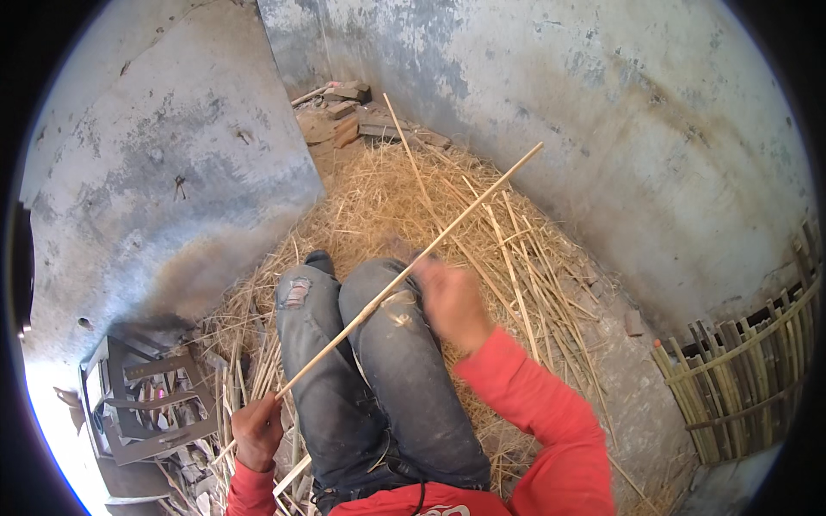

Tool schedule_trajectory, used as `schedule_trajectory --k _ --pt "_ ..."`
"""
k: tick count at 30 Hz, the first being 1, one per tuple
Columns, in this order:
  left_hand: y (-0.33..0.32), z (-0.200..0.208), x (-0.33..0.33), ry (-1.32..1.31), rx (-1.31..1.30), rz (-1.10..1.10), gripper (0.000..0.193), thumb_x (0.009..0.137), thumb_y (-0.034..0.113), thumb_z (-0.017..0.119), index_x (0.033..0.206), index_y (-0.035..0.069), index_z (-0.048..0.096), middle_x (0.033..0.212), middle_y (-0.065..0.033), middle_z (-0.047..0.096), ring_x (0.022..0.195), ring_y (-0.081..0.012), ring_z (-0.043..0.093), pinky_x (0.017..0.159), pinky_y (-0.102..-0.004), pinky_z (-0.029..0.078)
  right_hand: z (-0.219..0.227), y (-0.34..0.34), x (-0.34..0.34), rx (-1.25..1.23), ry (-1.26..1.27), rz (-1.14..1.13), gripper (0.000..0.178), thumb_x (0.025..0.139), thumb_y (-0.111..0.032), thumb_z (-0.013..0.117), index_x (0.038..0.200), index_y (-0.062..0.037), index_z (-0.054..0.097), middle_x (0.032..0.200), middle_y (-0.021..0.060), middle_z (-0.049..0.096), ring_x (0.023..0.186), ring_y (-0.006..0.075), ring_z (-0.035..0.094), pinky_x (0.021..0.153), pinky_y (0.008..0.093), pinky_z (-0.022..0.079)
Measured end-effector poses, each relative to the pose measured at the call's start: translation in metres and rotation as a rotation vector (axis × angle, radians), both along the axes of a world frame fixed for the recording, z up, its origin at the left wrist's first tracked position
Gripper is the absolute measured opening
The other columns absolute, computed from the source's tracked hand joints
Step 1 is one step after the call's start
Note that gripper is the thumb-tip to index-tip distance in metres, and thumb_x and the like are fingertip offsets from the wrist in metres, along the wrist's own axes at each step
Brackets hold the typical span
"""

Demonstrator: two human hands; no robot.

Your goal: The person carves a thin wooden stick using a small knife, shaving off pieces of wood along its length while sitting on a straw-covered floor.

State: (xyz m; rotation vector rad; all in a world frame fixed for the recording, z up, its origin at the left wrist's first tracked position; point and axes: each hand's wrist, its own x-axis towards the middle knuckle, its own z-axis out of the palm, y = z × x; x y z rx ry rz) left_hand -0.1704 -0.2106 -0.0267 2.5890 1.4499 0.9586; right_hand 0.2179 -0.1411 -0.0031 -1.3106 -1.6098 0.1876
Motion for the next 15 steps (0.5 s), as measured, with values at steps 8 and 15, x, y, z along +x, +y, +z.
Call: schedule_trajectory --k 8,15 --pt "-0.002 0.000 0.005 0.012 -0.026 0.030 0.019 0.084 -0.001 0.075 0.102 0.005 0.071 0.061 -0.0094 0.052 0.049 -0.0274 0.053 0.046 -0.0411 0.039 -0.020 0.002 -0.012 0.031 -0.086 -0.114 0.050 0.109 -0.039 0.048 0.077 -0.0044 0.063 0.050 0.0119 0.048 0.039 0.0237 0.044 0.040 0.0389 0.035" --pt "-0.001 0.002 0.005 0.007 -0.073 -0.021 0.020 0.085 0.000 0.074 0.104 0.005 0.070 0.061 -0.0102 0.052 0.049 -0.0286 0.054 0.046 -0.0413 0.039 -0.003 0.060 0.113 0.050 -0.031 -0.588 0.051 0.109 -0.037 0.048 0.077 -0.0033 0.066 0.050 0.0072 0.048 0.043 0.0163 0.044 0.040 0.0369 0.031"
